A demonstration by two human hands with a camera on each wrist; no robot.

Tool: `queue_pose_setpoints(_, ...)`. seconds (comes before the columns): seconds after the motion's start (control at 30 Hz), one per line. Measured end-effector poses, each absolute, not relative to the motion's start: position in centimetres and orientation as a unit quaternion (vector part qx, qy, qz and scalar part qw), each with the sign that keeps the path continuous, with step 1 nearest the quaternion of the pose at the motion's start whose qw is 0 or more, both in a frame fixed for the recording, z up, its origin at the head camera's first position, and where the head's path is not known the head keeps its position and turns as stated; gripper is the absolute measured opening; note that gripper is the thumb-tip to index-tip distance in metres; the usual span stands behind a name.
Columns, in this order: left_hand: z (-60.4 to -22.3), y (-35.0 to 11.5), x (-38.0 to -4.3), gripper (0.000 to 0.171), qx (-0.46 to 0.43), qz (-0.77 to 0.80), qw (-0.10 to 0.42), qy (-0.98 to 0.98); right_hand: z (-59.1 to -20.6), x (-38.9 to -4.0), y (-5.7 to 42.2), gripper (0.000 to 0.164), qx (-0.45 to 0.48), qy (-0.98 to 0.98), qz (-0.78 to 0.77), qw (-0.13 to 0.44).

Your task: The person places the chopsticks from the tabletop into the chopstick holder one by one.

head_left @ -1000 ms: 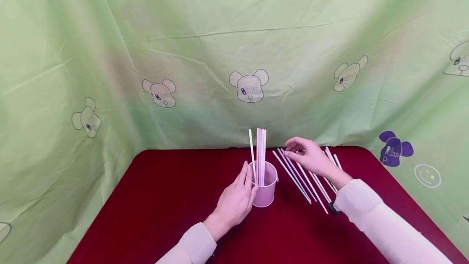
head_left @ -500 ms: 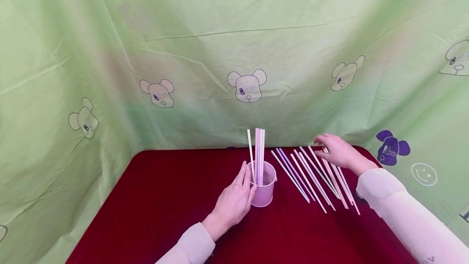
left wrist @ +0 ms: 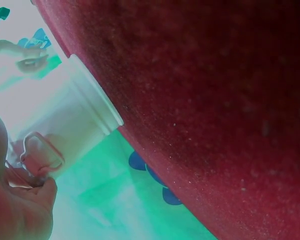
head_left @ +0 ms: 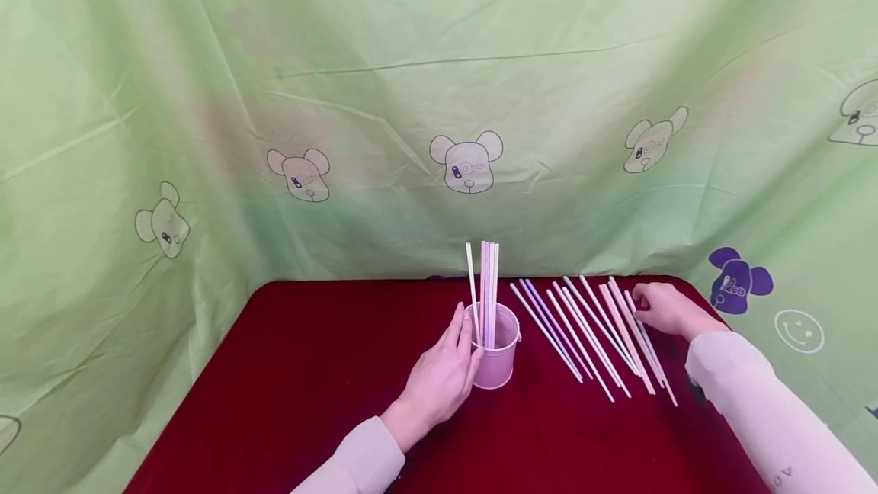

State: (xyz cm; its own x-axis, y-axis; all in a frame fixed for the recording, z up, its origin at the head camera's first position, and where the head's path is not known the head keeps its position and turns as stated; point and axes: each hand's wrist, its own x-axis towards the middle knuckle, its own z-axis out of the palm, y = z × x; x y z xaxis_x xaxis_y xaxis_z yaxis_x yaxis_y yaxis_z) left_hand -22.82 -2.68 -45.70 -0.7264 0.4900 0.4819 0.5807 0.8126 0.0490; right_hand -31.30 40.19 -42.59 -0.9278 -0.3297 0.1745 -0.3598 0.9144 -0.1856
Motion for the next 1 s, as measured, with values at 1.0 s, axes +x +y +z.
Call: queue_pose_setpoints(1.0,-45.8,-2.7,-22.9,0.060,-0.290,-0.098,0.239,-0.921,-45.5,-30.1,42.8,0.012,-0.010,-0.952,0.307,0.001)
